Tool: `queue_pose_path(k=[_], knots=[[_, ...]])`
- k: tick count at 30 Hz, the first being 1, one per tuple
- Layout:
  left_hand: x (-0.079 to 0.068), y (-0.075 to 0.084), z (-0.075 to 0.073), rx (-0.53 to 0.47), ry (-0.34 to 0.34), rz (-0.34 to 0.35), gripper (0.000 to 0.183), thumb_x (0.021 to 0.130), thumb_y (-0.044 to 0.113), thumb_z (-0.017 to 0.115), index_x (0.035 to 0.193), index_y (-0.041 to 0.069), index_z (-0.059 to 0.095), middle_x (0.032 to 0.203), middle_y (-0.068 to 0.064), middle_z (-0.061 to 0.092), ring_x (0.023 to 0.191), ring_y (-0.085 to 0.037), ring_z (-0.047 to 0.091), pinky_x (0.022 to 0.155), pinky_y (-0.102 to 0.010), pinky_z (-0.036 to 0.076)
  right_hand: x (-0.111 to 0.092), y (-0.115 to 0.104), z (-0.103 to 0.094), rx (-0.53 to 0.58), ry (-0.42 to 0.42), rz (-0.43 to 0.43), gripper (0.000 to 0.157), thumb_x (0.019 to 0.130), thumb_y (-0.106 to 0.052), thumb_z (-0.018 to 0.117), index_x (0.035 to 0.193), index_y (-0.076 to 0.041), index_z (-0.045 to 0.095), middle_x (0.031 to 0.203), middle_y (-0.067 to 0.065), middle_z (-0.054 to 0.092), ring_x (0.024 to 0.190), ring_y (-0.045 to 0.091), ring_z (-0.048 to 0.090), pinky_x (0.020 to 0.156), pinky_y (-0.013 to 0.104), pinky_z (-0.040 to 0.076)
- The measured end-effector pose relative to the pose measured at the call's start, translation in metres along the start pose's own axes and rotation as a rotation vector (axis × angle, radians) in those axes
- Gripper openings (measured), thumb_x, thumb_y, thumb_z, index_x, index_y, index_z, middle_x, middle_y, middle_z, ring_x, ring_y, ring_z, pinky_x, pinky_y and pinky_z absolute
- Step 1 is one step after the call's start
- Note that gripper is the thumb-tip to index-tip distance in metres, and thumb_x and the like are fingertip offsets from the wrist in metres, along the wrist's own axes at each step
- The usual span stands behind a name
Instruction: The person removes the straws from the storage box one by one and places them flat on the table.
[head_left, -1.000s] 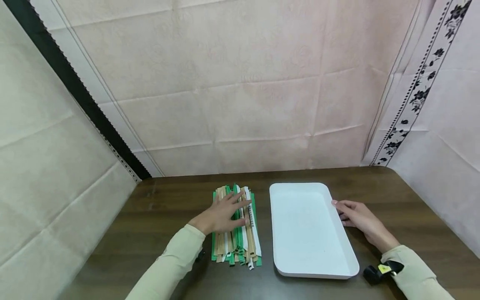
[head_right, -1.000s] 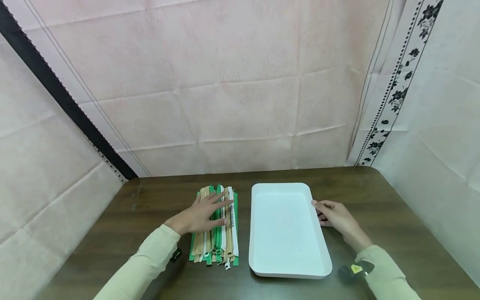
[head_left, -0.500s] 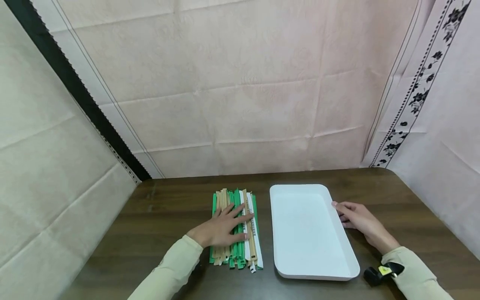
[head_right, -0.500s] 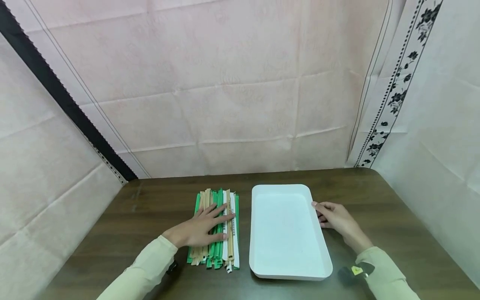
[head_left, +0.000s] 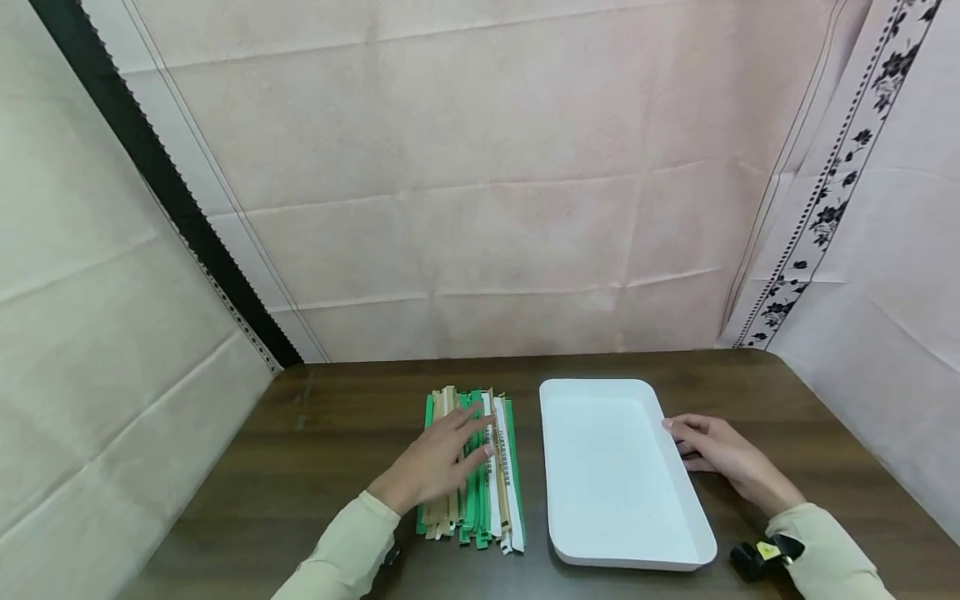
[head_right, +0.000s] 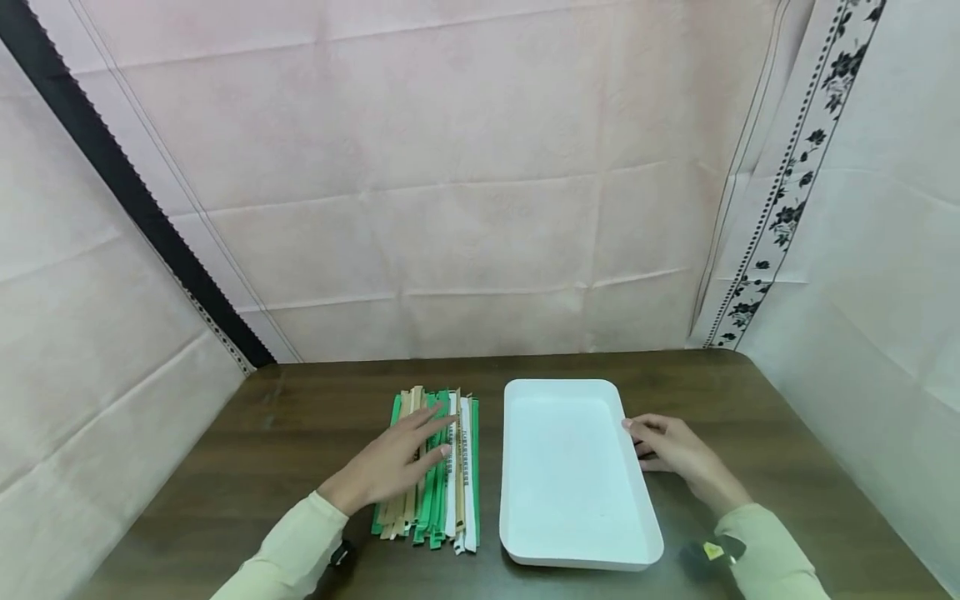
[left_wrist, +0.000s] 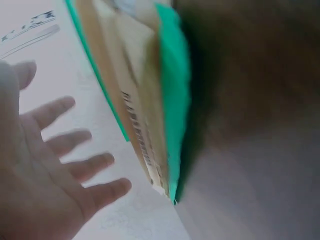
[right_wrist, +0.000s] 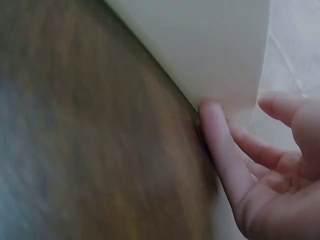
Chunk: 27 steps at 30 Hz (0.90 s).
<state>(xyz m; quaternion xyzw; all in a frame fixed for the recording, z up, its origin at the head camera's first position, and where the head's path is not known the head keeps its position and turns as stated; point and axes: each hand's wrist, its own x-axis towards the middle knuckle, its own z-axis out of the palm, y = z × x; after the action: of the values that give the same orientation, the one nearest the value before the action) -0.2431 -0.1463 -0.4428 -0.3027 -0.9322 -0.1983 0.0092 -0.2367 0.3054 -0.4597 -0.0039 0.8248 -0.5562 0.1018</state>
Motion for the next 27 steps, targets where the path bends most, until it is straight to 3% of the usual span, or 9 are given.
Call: queue_pose_path(k=[3,9,16,21,27], knots=[[-0.001,0.002,0.001,-0.065,0.066,-0.062,0.058,0.112,0.052,0.045,0.161,0.020,0.047,0.172,-0.012,0.029,0.157,-0.042,0.027,0.121,-0.066,0.032,0.003,-0.006,0.001,0.001,-0.015,-0.014,0.052,0.110,-0.031,0.059,0.139,0.012,0.055,0.119,0.016,0.069,0.100,0.021,0.070,0.084,0.037,0.064],[-0.002,0.006,0.009,-0.260,0.129,-0.197,0.062,0.111,0.056,0.043,0.159,0.017,0.049,0.172,-0.015,0.027,0.158,-0.041,0.025,0.121,-0.068,0.030,0.003,-0.014,0.013,-0.020,-0.033,-0.022,0.045,0.111,-0.025,0.057,0.135,0.012,0.057,0.113,0.015,0.071,0.098,0.023,0.071,0.082,0.041,0.065],[0.001,0.011,0.006,-0.264,0.207,-0.218,0.060,0.111,0.051,0.048,0.158,0.014,0.050,0.171,-0.018,0.030,0.158,-0.042,0.025,0.121,-0.068,0.030,0.003,-0.020,0.024,-0.044,0.010,-0.022,0.045,0.110,-0.027,0.059,0.134,0.012,0.058,0.112,0.016,0.071,0.097,0.024,0.072,0.080,0.041,0.065],[0.003,0.011,0.003,-0.167,0.157,-0.204,0.060,0.110,0.044,0.056,0.158,0.010,0.048,0.168,-0.025,0.032,0.155,-0.046,0.030,0.121,-0.070,0.027,0.003,-0.023,0.026,-0.052,0.020,-0.014,0.047,0.110,-0.028,0.059,0.135,0.013,0.058,0.114,0.016,0.071,0.097,0.023,0.071,0.081,0.041,0.065],[0.002,0.008,0.003,-0.157,0.060,-0.226,0.068,0.105,0.039,0.067,0.161,0.008,0.044,0.169,-0.027,0.028,0.155,-0.046,0.029,0.118,-0.070,0.032,0.003,-0.026,0.031,-0.048,0.042,-0.021,0.050,0.110,-0.029,0.060,0.136,0.014,0.057,0.115,0.018,0.071,0.097,0.023,0.071,0.081,0.040,0.065]])
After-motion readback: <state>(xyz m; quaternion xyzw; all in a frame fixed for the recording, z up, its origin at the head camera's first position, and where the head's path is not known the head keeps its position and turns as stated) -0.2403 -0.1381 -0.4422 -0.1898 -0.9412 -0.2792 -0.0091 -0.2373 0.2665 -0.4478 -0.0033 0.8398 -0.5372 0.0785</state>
